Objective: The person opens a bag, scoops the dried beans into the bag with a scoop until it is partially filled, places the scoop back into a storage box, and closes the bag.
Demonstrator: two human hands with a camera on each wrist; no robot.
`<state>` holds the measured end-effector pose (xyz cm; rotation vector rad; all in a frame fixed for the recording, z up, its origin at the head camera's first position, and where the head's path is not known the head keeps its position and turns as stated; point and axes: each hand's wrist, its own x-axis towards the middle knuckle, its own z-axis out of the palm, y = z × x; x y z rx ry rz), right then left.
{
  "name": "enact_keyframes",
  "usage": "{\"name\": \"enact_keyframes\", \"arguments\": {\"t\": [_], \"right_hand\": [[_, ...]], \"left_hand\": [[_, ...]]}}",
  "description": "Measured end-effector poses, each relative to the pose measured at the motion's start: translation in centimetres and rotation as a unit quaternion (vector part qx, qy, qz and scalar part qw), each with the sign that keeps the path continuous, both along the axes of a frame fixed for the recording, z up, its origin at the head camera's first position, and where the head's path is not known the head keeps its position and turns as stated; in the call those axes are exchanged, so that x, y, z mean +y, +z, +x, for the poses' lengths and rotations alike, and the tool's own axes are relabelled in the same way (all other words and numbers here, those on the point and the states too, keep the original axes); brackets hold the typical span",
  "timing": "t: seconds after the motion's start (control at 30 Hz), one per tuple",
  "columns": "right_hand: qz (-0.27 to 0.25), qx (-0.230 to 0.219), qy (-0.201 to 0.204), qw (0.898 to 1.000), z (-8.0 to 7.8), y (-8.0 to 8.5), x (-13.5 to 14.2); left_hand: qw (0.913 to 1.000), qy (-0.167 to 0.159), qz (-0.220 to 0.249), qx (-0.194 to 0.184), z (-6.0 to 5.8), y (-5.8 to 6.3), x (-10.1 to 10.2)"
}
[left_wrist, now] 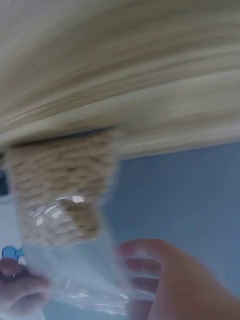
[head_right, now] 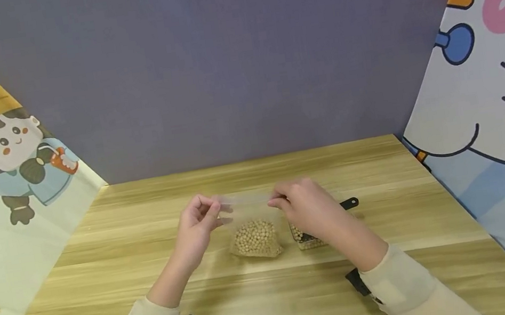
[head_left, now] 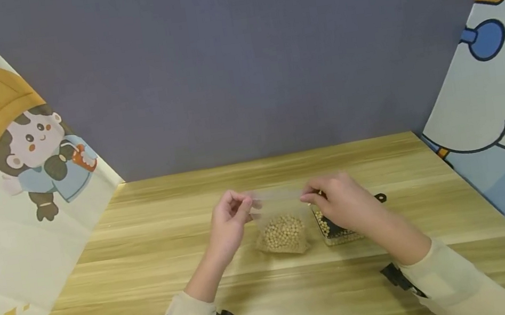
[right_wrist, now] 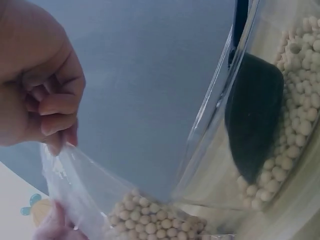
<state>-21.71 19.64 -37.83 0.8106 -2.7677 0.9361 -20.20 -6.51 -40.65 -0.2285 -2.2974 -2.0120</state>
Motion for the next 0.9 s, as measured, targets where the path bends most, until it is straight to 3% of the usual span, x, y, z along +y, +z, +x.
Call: {"name": "enact_keyframes", "arguments": {"t": [0.13, 0.3, 0.43, 0.57, 0.67, 0.8, 0.9], "right_hand": [[-0.023, 0.022, 0.012, 0.999, -0.7, -0.7, -0.1], [-0.051, 0.018, 0.028, 0.998, -1.3, -1.5, -0.3], [-0.059, 0.010, 0.024, 0.998, -1.3, -1.8, -0.1], [-0.073, 0.000, 0.014, 0.997, -1.1, -1.9, 0.2], [-0.083, 0.003, 0.013, 0.996, -1.0, -2.0, 0.3], [-0.090, 0.006, 0.013, 0.996, -1.0, -2.1, 0.2], [-0.096, -0.003, 0.010, 0.995, -1.0, -2.2, 0.2]], "left_hand": [[0.9941, -0.067, -0.082, -0.022, -0.1, -0.5, -1.4], [0.9664, -0.155, -0.181, -0.096, -0.5, -2.0, -2.0], [0.9519, -0.151, -0.257, -0.072, -0.7, -2.8, -1.6], [0.9487, -0.120, -0.291, -0.029, -0.4, -2.8, -1.4], [0.9471, -0.117, -0.297, -0.031, -0.2, -2.9, -1.5], [0.9317, -0.151, -0.327, -0.051, -0.1, -3.3, -1.9], [0.9255, -0.181, -0.328, -0.056, 0.0, -3.6, -2.0]]}}
